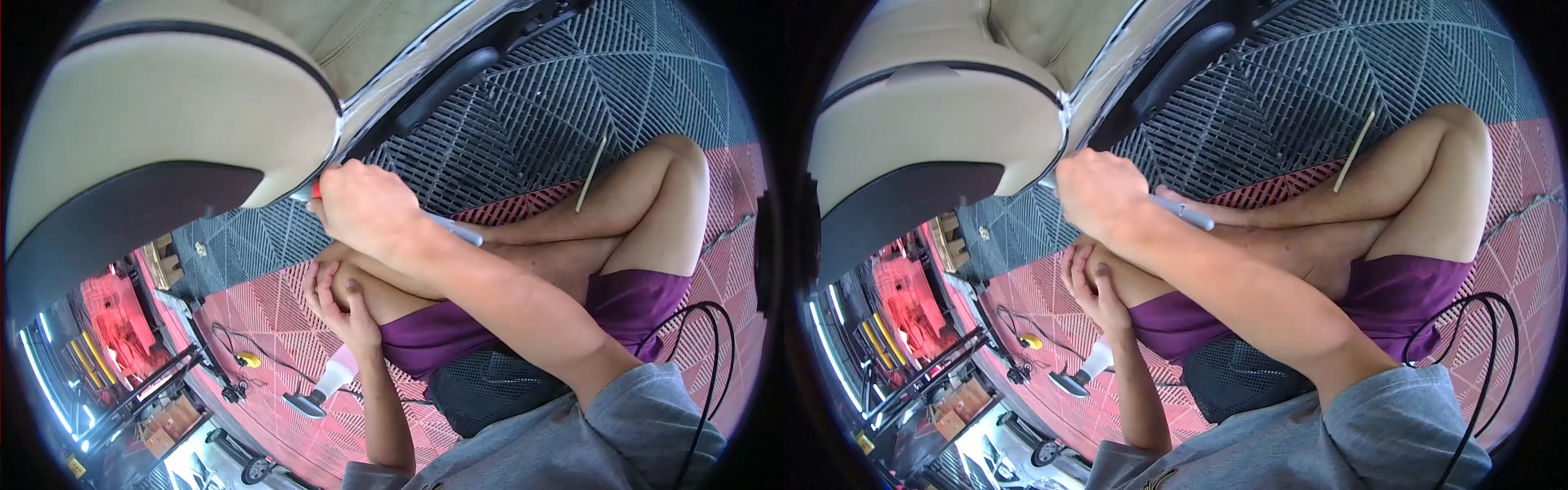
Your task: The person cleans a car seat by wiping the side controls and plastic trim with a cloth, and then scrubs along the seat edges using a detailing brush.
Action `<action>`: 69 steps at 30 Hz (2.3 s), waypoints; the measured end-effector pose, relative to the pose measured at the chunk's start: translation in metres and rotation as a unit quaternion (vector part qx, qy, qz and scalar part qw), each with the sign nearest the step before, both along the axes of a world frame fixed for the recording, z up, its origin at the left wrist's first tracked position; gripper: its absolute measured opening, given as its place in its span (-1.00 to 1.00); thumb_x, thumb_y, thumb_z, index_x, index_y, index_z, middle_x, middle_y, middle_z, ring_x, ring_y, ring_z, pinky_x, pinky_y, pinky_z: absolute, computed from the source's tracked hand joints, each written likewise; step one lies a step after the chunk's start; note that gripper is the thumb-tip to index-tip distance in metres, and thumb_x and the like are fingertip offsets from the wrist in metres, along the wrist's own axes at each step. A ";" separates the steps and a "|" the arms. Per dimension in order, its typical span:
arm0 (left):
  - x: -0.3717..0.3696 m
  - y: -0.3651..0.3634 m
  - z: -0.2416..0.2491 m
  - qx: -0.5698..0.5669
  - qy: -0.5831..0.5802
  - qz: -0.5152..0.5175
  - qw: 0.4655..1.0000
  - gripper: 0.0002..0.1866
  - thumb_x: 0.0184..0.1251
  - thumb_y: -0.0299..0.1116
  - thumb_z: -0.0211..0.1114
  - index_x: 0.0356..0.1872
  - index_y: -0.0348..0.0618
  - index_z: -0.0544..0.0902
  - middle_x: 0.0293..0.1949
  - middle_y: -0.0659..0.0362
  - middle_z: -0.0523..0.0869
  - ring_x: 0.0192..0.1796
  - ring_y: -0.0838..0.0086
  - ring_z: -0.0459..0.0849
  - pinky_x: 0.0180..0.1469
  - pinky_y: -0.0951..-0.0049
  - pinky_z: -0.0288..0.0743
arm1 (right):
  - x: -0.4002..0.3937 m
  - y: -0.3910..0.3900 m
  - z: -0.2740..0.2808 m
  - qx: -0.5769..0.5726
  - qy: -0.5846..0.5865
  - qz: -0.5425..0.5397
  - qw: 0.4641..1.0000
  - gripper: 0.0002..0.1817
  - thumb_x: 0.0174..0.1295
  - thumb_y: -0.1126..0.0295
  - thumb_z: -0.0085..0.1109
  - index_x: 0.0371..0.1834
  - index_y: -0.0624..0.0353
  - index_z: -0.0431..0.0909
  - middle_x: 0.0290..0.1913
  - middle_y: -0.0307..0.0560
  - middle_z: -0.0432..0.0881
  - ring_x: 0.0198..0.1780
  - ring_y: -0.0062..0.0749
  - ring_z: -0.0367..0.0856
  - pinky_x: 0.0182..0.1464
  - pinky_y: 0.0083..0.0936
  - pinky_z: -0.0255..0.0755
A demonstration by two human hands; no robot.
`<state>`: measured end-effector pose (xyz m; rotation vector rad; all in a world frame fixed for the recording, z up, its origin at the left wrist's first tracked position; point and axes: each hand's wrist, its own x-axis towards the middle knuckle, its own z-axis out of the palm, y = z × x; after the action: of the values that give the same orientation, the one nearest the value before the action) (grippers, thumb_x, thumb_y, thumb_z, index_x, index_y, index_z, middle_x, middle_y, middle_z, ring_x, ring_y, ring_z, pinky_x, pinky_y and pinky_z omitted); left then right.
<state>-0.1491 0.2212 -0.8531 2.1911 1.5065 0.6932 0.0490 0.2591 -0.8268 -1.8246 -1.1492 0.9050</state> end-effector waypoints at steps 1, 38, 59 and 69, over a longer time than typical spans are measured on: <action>-0.003 0.001 -0.001 0.000 -0.005 -0.008 1.000 -0.66 0.32 -0.39 0.21 0.08 -0.28 0.63 0.32 -0.06 0.44 0.40 0.06 0.35 0.49 0.06 0.11 | 0.009 -0.006 0.004 -0.010 0.005 -0.019 1.000 -0.66 0.25 0.19 0.28 -0.31 0.34 0.71 -0.35 0.32 0.71 -0.22 0.16 0.75 -0.08 -0.12 0.65; -0.008 -0.015 0.005 0.019 0.004 -0.017 1.000 -0.66 0.36 -0.37 0.12 0.07 -0.32 0.60 0.33 -0.04 0.43 0.39 0.06 0.36 0.47 0.04 0.15 | 0.224 -0.124 0.004 0.215 0.068 -0.334 0.915 -0.70 0.27 0.21 0.34 -0.29 0.30 0.64 -0.45 0.10 0.70 -0.46 -0.22 0.70 -0.31 -0.28 0.60; -0.006 -0.007 0.000 0.032 0.013 -0.030 0.999 -0.62 0.29 -0.32 0.23 0.08 -0.28 0.62 0.33 -0.05 0.43 0.40 0.03 0.34 0.48 -0.01 0.11 | 0.176 -0.128 0.051 0.156 -0.042 -0.262 0.951 -0.63 0.25 0.12 0.30 -0.20 0.27 0.64 -0.42 0.22 0.70 -0.31 0.08 0.75 -0.22 -0.13 0.64; -0.006 -0.010 -0.001 0.021 0.001 -0.023 0.999 -0.59 0.33 -0.25 0.21 0.10 -0.30 0.61 0.34 -0.07 0.43 0.43 0.02 0.31 0.49 0.00 0.09 | 0.236 -0.132 0.033 0.202 0.050 -0.510 0.835 -0.63 0.33 0.17 0.28 -0.41 0.32 0.60 -0.58 -0.05 0.62 -0.53 -0.46 0.59 -0.45 -0.41 0.49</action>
<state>-0.1551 0.2114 -0.8538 2.2524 1.4495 0.7138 0.2845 0.1270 -0.7941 -1.6487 -0.1440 0.0951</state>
